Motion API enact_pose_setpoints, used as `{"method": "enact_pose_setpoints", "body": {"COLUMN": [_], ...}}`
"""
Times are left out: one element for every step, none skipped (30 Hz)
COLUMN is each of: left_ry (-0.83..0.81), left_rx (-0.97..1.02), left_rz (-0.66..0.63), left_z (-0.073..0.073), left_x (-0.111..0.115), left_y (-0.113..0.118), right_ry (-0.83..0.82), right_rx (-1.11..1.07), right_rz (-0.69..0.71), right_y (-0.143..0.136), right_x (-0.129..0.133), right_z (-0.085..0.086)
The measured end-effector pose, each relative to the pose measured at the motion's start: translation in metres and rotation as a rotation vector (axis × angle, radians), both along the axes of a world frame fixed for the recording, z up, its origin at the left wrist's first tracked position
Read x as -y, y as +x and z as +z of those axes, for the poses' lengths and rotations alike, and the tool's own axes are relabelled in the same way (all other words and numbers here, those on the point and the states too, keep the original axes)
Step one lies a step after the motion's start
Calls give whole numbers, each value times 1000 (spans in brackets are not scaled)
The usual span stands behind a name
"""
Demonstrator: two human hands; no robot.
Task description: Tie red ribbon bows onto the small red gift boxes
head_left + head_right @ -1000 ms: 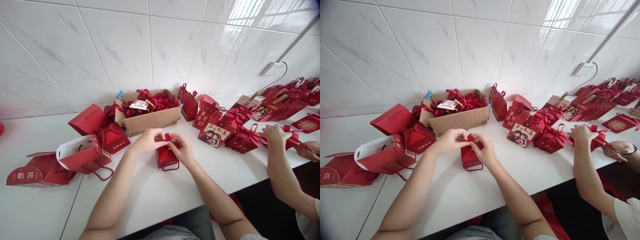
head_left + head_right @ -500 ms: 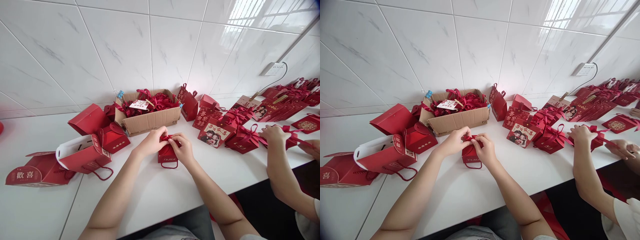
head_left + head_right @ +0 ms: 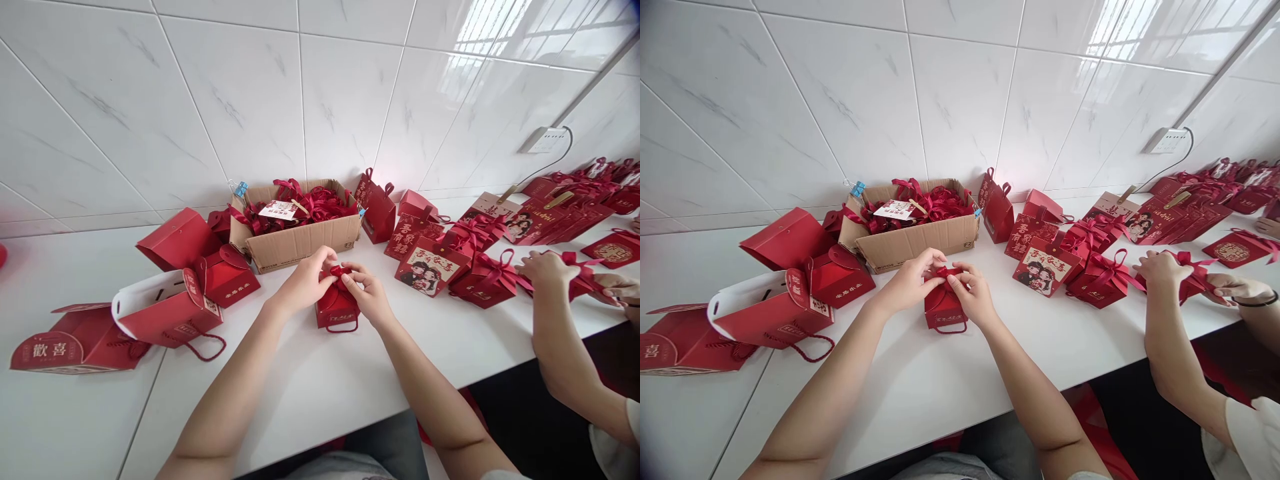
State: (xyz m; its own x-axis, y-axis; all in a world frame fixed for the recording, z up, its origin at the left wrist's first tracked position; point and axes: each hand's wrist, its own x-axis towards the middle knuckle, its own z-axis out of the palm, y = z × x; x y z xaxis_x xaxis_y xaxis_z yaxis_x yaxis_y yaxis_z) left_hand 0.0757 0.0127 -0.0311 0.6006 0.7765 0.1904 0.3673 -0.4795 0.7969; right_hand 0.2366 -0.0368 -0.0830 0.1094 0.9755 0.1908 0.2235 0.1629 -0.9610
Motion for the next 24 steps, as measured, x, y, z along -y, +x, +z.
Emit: {"method": "enact_pose_setpoints", "body": {"left_ry": [20, 27, 20, -1, -28, -52, -65, -69, -69, -69, -67, -65, -63, -59, -57, -58, -63, -70, -79, -88, -96, -103, -109, -113], "left_rx": [-20, -67, -132, -202, -264, -308, -332, -341, -345, -356, -368, -376, -377, -372, -363, -353, -343, -336, -330, -326, -323, -322, -320, -319], "left_rz": [43, 75, 92, 89, 74, 60, 59, 75, 105, 139, 172, 201, 225, 244, 257, 262, 260, 253, 243, 234, 226, 219, 214, 209], "left_z": [0, 1, 3, 5, 7, 9, 11, 13, 15, 16, 17, 17, 17, 17, 16, 15, 14, 13, 12, 11, 10, 9, 8, 8], "left_x": [0, 1, 1, 2, 4, 6, 8, 10, 13, 15, 18, 20, 21, 22, 22, 22, 22, 21, 20, 19, 18, 17, 17, 16], "left_y": [-1, -2, -3, -4, -5, -5, -5, -4, -1, 1, 4, 7, 10, 12, 13, 14, 14, 14, 13, 12, 12, 11, 10, 9], "right_ry": [-15, -28, -38, -47, -53, -61, -70, -80, -89, -96, -102, -107, -113, -120, -127, -134, -137, -139, -139, -139, -140, -142, -145, -149], "right_rx": [-30, -56, -78, -97, -115, -132, -150, -170, -189, -205, -223, -243, -266, -289, -310, -326, -337, -342, -345, -348, -353, -359, -366, -374], "right_rz": [-2, -10, -17, -25, -33, -38, -41, -41, -39, -35, -32, -32, -36, -40, -43, -44, -44, -39, -32, -24, -17, -12, -10, -12], "right_y": [0, -1, -1, -2, -3, -3, -4, -4, -5, -5, -5, -5, -5, -5, -6, -6, -6, -6, -7, -7, -7, -7, -7, -7], "right_x": [0, 0, 0, 1, 1, 1, 1, 1, 1, 1, 1, 0, 0, 0, 0, 0, 0, 0, 0, 0, 1, 1, 1, 1], "right_z": [1, 2, 2, 3, 3, 4, 4, 4, 4, 4, 3, 3, 3, 2, 2, 2, 2, 2, 2, 2, 2, 2, 2, 2]}}
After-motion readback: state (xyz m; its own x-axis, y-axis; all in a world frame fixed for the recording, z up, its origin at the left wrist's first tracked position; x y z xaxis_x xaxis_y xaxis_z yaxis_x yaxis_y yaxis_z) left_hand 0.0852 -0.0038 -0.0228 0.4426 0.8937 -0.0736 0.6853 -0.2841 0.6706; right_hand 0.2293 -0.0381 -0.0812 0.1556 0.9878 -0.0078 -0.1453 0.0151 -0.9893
